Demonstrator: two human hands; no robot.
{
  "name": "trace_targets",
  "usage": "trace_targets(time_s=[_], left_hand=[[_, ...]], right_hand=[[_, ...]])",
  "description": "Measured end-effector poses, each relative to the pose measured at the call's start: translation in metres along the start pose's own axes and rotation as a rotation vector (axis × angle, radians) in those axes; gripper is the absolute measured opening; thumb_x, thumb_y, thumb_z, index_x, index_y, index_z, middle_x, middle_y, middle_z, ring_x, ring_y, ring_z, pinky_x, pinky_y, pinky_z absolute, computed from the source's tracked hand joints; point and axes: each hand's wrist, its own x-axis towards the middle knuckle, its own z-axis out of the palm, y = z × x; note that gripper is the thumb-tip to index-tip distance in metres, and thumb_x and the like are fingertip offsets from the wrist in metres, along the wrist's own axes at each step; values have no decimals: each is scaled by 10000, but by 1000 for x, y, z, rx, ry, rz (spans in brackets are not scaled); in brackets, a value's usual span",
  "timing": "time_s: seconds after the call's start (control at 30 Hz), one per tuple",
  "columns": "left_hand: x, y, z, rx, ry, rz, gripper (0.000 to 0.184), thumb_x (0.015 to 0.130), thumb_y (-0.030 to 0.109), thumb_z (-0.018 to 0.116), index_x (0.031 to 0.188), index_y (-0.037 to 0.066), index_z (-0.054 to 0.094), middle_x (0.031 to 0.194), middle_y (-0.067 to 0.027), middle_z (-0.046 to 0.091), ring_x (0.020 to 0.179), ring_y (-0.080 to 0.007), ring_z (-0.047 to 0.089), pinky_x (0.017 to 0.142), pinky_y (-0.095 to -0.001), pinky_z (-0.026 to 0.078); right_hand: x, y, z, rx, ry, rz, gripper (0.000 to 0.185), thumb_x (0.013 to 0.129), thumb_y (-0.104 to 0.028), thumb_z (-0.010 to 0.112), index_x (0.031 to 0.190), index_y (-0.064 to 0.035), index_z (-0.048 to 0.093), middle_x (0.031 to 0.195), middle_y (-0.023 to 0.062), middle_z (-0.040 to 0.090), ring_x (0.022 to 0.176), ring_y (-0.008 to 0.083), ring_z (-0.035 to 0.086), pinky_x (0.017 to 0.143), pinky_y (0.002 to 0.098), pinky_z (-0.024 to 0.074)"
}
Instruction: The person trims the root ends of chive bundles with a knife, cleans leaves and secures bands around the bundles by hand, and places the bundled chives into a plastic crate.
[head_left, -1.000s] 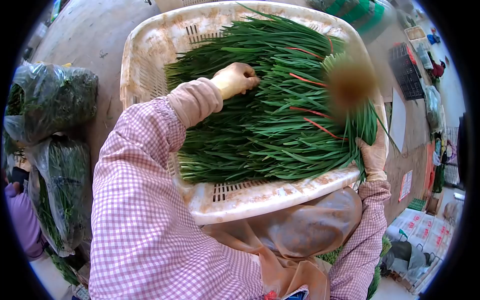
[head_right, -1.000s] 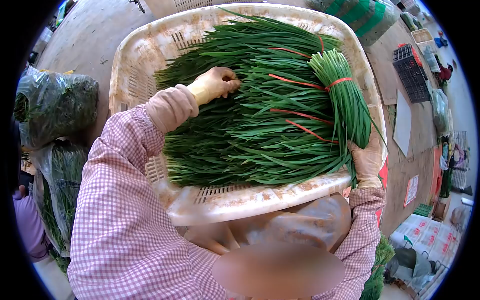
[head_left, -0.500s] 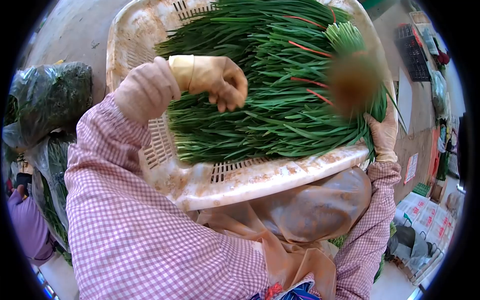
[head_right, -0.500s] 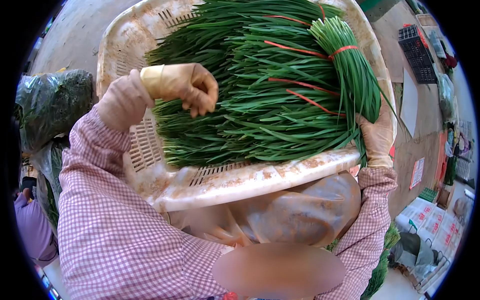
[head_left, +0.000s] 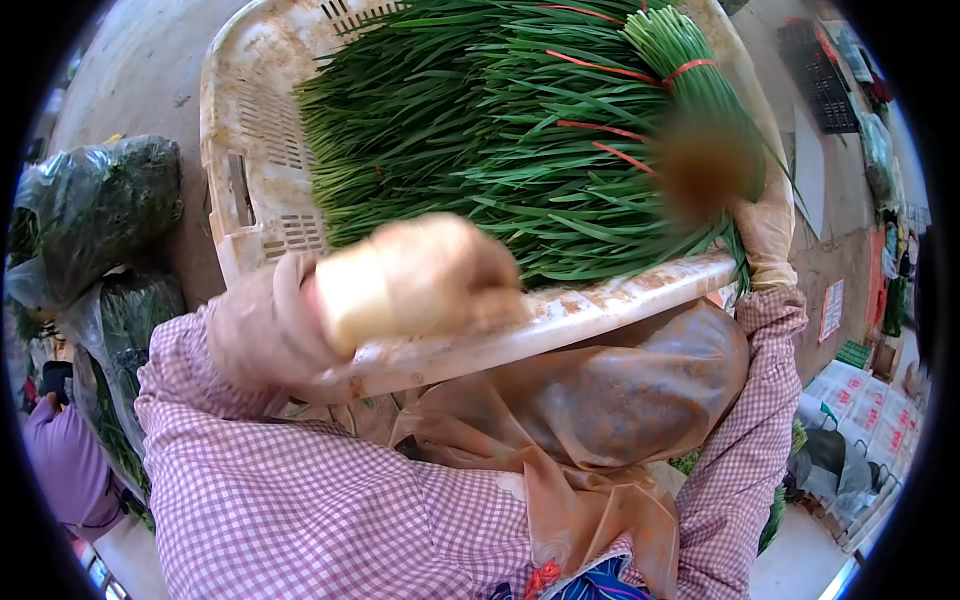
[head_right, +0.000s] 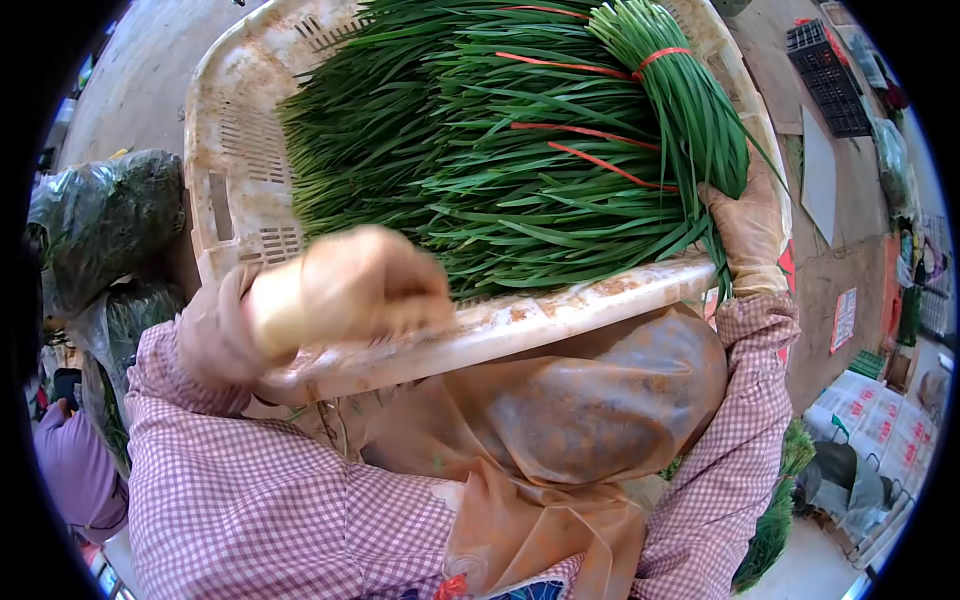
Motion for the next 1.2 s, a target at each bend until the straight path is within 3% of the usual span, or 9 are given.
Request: trace_targets(time_s=[0.17, 0.27, 0.37, 0.5, 0.63, 0.7, 0.83, 0.97, 1.2], left_hand=[[37, -41, 9, 233, 226, -169, 405, 835, 443, 683, 863, 39, 687, 701, -147, 648, 656, -296, 636, 628, -386, 507], [52, -39, 18, 185, 230, -234, 344, 832, 384, 681, 913, 50, 697, 821, -164, 677, 789, -323, 654, 720, -407, 522], [60, -67, 35, 110, 439, -68, 351, 831, 371, 712, 959, 44, 701, 769, -106, 693, 662, -246, 654, 641, -358, 516], [54, -58, 15, -221, 211, -216, 200, 876, 242, 679, 864, 43, 695, 666, -16, 628, 586, -88, 547, 561, -244, 456], [14, -35, 18, -299, 8, 156, 172, 878, 179, 665, 807, 22, 666, 688, -41, 633, 625, -127, 581, 574, -281, 487], [-14, 1, 27, -312, -489, 468, 184, 865, 233, 671, 933, 70, 721, 859, -102, 714, 776, -226, 673, 729, -343, 543], [-28, 9, 1, -343, -603, 182, 286, 818, 314, 723, 951, 61, 719, 884, -91, 718, 792, -218, 680, 735, -334, 542], [-4, -59, -13, 287, 101, -225, 221, 832, 223, 713, 963, 45, 694, 855, -79, 708, 758, -190, 667, 701, -315, 534], [30, -96, 6, 139, 219, -318, 398, 803, 406, 718, 922, 27, 682, 868, -144, 680, 825, -294, 651, 741, -388, 513]], right_hand=[[-2, -9, -1, -42, 9, 32, 686, 729, -56, 746, 1361, -77, 479, 1204, 117, 638, 1073, 233, 622, 935, 324, 473], [3, 17, 6, 136, -3, -15, 685, 729, -49, 745, 1361, -76, 479, 1198, 107, 643, 1070, 226, 623, 931, 317, 473], [-1, -5, 1, -48, 18, -15, 681, 732, -47, 744, 1360, -77, 482, 1190, 97, 648, 1064, 217, 625, 929, 311, 473], [2, 6, 3, 28, 3, -13, 684, 731, -49, 745, 1361, -78, 479, 1194, 101, 644, 1073, 215, 621, 929, 310, 472], [2, 4, 3, 50, -3, -9, 688, 731, -44, 742, 1364, -72, 474, 1204, 109, 637, 1088, 213, 613, 938, 308, 464], [-1, 1, 2, 17, -7, -10, 687, 732, -43, 740, 1364, -66, 472, 1209, 111, 634, 1094, 212, 610, 943, 307, 461], [2, 5, 4, 166, -28, -12, 678, 744, -19, 720, 1368, -40, 457, 1229, 108, 615, 1104, 213, 596, 963, 311, 450], [1, 7, 4, 218, -91, 52, 687, 749, -13, 730, 1375, -43, 448, 1258, 100, 595, 1123, 200, 576, 972, 310, 445], [2, 7, 4, 213, -83, 8, 675, 754, -24, 737, 1368, -43, 457, 1276, 86, 588, 1133, 188, 573, 984, 300, 438]])
